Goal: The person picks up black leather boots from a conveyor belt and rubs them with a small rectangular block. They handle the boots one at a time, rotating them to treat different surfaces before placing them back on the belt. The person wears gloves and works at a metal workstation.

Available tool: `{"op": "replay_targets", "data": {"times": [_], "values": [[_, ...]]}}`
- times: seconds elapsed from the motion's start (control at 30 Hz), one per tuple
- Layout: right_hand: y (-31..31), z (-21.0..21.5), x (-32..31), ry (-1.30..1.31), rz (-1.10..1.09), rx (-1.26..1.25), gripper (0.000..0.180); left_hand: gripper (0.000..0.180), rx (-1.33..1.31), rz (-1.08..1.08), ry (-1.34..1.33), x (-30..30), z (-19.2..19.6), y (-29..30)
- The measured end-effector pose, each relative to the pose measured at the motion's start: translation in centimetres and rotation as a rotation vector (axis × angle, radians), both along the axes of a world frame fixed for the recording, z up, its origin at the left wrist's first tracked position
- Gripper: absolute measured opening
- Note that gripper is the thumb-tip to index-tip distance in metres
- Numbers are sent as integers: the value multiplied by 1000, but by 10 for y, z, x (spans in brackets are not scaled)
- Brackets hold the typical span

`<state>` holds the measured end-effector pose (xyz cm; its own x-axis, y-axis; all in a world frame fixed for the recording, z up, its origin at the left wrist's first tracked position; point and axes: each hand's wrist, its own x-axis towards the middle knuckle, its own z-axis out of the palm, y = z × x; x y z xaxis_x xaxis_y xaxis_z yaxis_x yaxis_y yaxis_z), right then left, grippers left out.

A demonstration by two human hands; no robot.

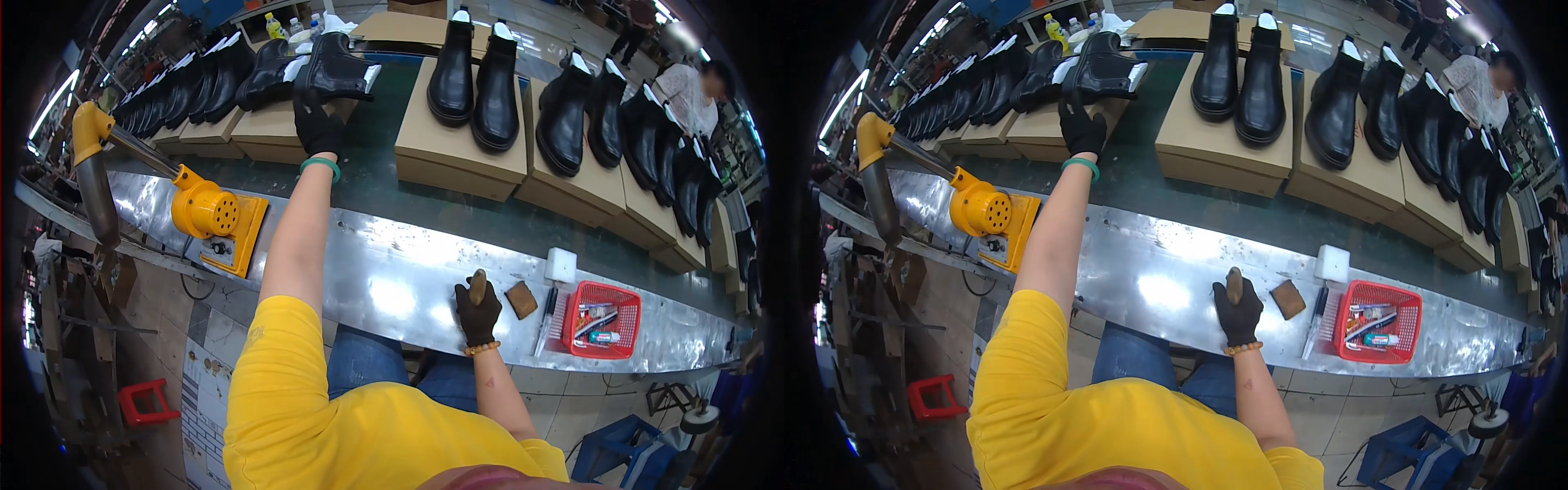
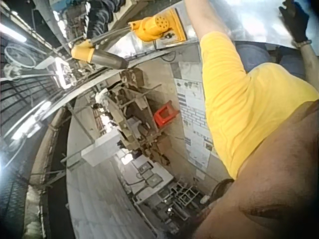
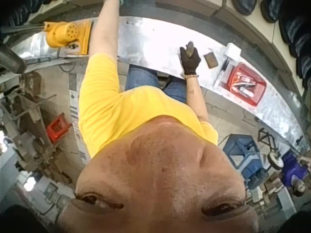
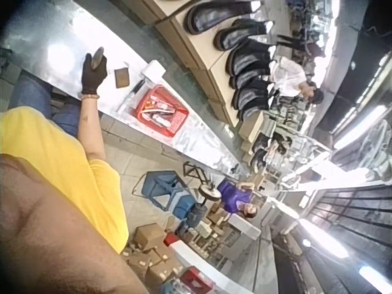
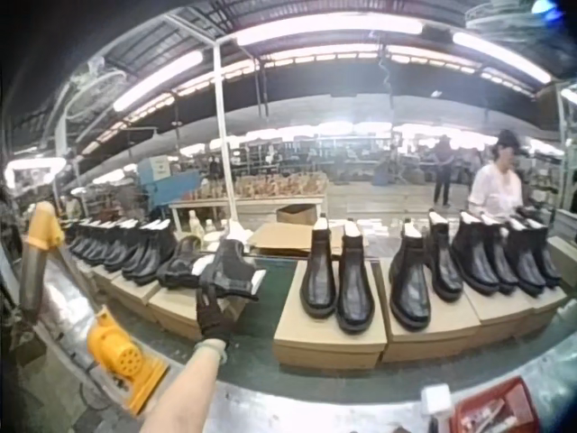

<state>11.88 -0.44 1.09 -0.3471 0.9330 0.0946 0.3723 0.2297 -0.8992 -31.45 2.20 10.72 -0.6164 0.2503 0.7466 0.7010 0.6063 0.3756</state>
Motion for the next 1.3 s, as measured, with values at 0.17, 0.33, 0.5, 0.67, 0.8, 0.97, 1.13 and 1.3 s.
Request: {"op": "replay_targets", "data": {"times": [0.17, 0.33, 0.5, 0.67, 0.8, 0.97, 1.13, 1.3], "values": [[-2, 3, -3, -44, -34, 80, 34, 54, -396, -42, 376, -32, 0, 25], [-2, -3, -2, -22, -49, -22, 33, 52, -557, 49, 360, -39, -2, 69], [-2, -4, -3, -51, -52, -19, 31, 54, -499, -65, 176, -39, 9, 78], [-2, -2, -3, -39, -60, -16, 31, 49, -433, -120, 145, -31, 27, 85], [-2, 2, -8, 6, -17, 181, 21, 35, -142, -298, 320, -78, 59, 81], [0, 2, -8, 24, -35, 252, 23, 41, 140, -191, -253, -29, 132, 38], [-1, 5, -8, 10, -22, 75, 33, 48, 392, -283, -320, -58, 134, -19], [2, -8, -7, 88, 0, -47, 38, 32, 236, -570, -105, -21, 146, -83]]}}
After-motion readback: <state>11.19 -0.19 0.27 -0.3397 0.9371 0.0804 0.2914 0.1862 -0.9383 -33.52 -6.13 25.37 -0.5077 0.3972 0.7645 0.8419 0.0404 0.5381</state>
